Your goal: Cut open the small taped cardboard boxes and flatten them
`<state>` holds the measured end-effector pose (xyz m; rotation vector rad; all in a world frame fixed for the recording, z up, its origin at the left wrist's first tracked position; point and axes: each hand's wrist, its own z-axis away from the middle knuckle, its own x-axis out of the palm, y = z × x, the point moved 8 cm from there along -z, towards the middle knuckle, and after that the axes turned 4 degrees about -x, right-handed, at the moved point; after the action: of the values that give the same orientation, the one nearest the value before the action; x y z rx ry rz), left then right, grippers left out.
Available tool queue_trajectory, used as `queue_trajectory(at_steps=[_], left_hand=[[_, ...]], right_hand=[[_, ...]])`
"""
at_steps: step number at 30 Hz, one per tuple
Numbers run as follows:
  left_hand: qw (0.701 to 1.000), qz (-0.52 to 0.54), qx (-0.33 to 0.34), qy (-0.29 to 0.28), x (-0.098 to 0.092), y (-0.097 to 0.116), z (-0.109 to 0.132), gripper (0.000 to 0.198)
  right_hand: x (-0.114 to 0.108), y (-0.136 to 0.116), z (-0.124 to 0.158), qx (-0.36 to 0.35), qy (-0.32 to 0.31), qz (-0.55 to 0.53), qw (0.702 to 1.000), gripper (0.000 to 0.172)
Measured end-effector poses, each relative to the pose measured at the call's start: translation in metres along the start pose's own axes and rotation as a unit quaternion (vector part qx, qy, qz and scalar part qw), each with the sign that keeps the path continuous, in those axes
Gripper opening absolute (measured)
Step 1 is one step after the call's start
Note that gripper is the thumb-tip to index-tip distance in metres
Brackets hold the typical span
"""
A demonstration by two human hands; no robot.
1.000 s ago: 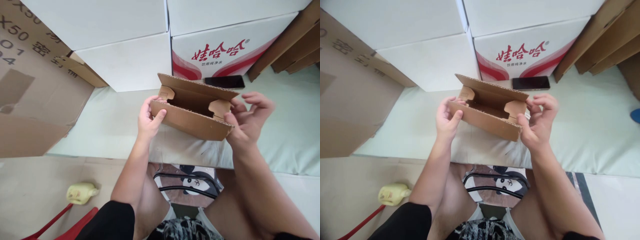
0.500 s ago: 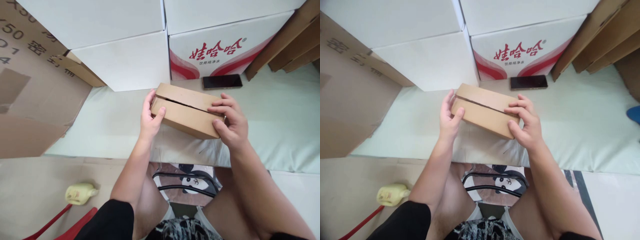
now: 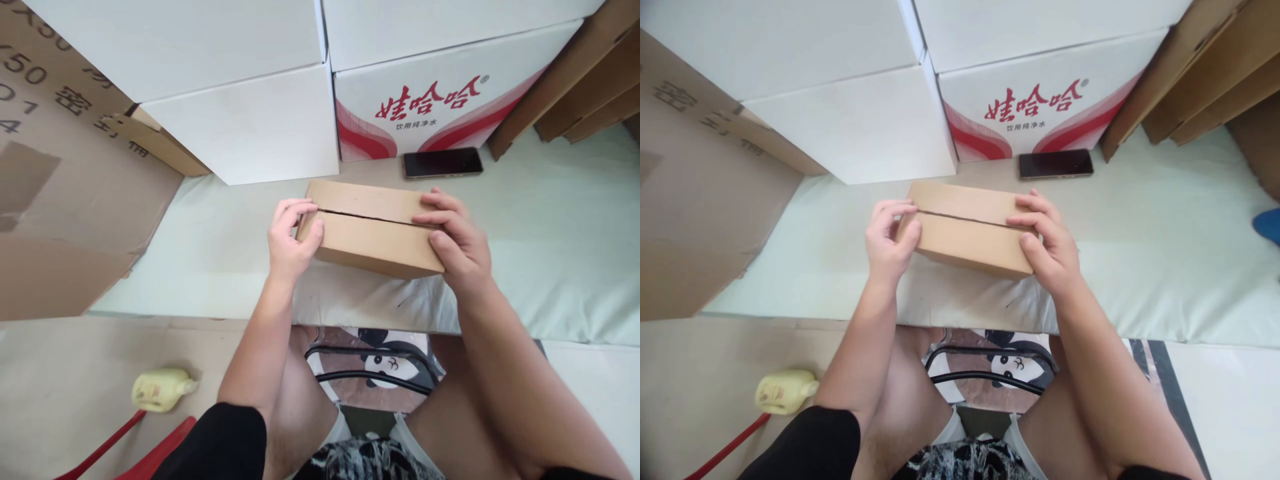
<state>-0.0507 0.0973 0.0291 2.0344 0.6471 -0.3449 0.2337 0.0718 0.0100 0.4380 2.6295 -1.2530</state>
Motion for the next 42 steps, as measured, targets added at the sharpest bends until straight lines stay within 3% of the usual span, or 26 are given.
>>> queue_trajectory(at_steps=[6, 10, 14, 19, 22, 26, 29, 32, 35, 40, 42], left_hand=[[1.0, 0.013, -0.002, 0.021, 0.001, 0.0, 0.001, 0.024], [0.998, 0.037, -0.011, 0.047, -0.002, -0.008, -0.002, 0.022], [0.986, 0.11, -0.082, 0.093, -0.013, -0.034, -0.005, 0.017], [0.939, 0.211, -0.211, 0.173, -0.029, -0.073, -0.001, 0.018], [0.919, 0.235, -0.253, 0.191, -0.03, -0.084, 0.003, 0.019], [0.901, 0.257, -0.296, 0.186, -0.019, -0.089, 0.009, 0.022], [0.875, 0.307, -0.322, 0.188, -0.004, -0.088, 0.016, 0.023], [0.83, 0.39, -0.367, 0.156, 0.019, -0.084, 0.023, 0.025], [0.794, 0.428, -0.421, 0.097, 0.042, -0.077, 0.028, 0.03], [0.787, 0.43, -0.442, -0.016, 0.065, -0.06, 0.028, 0.04], [0.794, 0.423, -0.436, -0.033, 0.069, -0.057, 0.028, 0.047]], right_hand=[[0.005, 0.02, 0.01, 0.065, 0.036, -0.05, 0.996, 0.038], [0.021, 0.03, 0.018, 0.116, -0.008, -0.1, 0.988, 0.065], [0.03, 0.037, 0.023, 0.137, -0.064, -0.084, 0.985, 0.086], [0.041, 0.042, 0.026, 0.174, -0.126, -0.105, 0.971, 0.082], [0.047, 0.03, 0.022, 0.158, -0.118, -0.151, 0.969, 0.083], [0.047, 0.008, 0.014, 0.099, -0.091, -0.163, 0.977, 0.082], [0.05, -0.003, 0.013, 0.078, -0.112, -0.135, 0.981, 0.081], [0.055, -0.015, 0.013, 0.033, -0.143, -0.085, 0.985, 0.075], [0.053, -0.028, 0.012, -0.039, -0.122, -0.043, 0.991, 0.067], [0.052, -0.03, 0.014, -0.056, -0.118, -0.01, 0.991, 0.066], [0.051, -0.027, 0.015, -0.043, -0.119, 0.001, 0.992, 0.067]])
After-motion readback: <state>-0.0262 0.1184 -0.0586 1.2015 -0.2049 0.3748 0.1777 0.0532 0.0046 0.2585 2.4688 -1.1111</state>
